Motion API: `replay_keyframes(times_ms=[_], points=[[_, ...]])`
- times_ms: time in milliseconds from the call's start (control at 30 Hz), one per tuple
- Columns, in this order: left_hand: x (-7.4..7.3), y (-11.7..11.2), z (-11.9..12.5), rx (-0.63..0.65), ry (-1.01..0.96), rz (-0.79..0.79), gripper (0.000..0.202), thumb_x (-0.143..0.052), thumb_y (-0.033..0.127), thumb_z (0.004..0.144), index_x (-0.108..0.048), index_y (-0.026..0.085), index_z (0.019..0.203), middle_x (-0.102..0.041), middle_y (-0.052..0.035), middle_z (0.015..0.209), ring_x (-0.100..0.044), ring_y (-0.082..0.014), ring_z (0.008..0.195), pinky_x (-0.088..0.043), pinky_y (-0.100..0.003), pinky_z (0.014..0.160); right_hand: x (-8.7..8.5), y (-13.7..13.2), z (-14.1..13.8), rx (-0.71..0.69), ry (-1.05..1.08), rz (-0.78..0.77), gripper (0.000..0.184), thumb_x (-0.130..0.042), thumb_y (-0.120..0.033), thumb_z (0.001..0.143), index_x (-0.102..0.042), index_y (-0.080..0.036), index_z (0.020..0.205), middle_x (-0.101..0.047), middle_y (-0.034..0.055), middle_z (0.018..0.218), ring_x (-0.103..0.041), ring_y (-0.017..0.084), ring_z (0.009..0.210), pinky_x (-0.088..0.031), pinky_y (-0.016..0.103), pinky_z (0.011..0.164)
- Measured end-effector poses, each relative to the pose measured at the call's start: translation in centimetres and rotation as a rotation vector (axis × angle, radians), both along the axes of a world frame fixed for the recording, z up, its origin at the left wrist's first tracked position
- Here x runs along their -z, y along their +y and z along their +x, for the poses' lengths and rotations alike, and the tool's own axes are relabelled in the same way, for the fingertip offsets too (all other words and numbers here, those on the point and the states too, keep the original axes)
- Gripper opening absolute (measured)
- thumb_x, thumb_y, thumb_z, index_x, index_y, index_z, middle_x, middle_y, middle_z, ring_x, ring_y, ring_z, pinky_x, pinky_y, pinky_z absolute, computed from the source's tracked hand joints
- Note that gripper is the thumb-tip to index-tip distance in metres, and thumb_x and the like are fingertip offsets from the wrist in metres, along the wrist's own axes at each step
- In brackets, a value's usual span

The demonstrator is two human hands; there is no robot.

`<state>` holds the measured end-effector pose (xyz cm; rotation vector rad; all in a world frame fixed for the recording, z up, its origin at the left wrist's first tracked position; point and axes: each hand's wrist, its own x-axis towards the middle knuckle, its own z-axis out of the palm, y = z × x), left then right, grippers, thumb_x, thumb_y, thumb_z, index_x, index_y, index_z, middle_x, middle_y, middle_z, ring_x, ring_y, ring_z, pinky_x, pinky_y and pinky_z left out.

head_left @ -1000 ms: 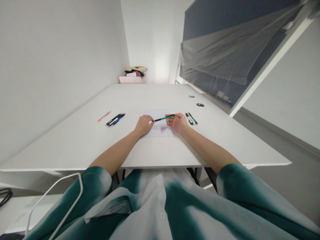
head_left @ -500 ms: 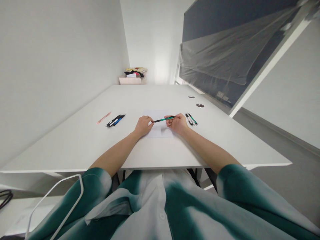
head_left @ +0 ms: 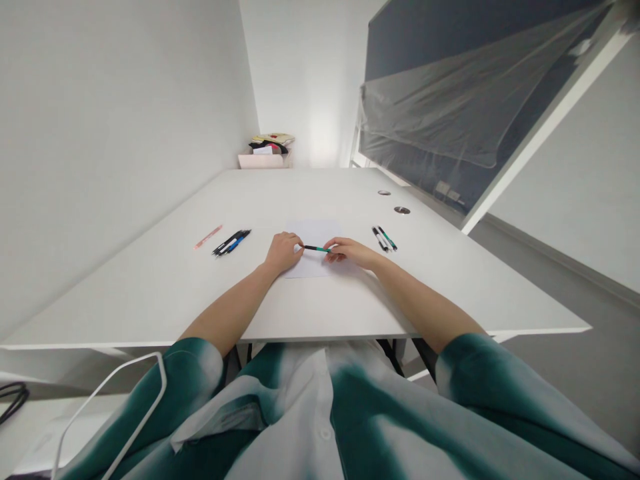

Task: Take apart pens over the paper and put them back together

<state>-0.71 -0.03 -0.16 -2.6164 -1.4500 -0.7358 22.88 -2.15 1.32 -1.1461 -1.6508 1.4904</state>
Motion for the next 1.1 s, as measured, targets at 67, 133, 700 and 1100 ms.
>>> replay_keyframes(times_ms=[67,133,700,1100], points=[[-0.1,-0.1,0.0,-0.001,0.016,0.001,0.018,-0.056,0.026,0.085,-0.072,0.02,0.088,-0.072,-0.0094,0.103,-0.06,-0.0288,0.103,-0.042,-0.047,0.096,0.2,0.1,-0.2,0.004,-0.045,0.044,0.02,-0.061,-0.016,0.073,-0.062,-0.019,0.093,-0.076,0.0032,0.078,-0.065,0.014,0.069,-0.044,0.023,0.063],[-0.2,-0.2,0.0,-0.001,0.027,0.004,0.019,-0.055,0.025,0.085,-0.073,0.021,0.089,-0.073,-0.0094,0.102,-0.06,-0.0291,0.103,-0.041,-0.047,0.097,0.3,0.1,-0.3,-0.005,-0.07,0.085,0.021,-0.062,-0.014,0.072,-0.061,-0.019,0.093,-0.075,0.0028,0.075,-0.065,0.014,0.069,-0.046,0.024,0.065],[-0.5,-0.5,0.5,0.066,0.027,0.03,0.022,-0.053,0.024,0.087,-0.073,0.022,0.097,-0.074,-0.008,0.105,-0.059,-0.0274,0.108,-0.038,-0.047,0.101,0.9,-0.6,-1.1,-0.05,-0.471,0.592,0.022,-0.068,-0.024,0.074,-0.073,-0.02,0.095,-0.067,-0.0022,0.066,-0.056,0.013,0.062,-0.04,0.024,0.065],[0.9,0.1,-0.1,-0.045,0.129,-0.111,0.044,-0.057,0.044,0.087,-0.06,0.021,0.124,-0.055,-0.0127,0.14,-0.05,-0.0306,0.128,-0.04,-0.046,0.106,0.1,0.9,1.4,0.234,-0.667,0.629,0.03,-0.064,-0.022,0.079,-0.073,-0.018,0.108,-0.07,0.0037,0.077,-0.06,0.016,0.07,-0.041,0.026,0.069]])
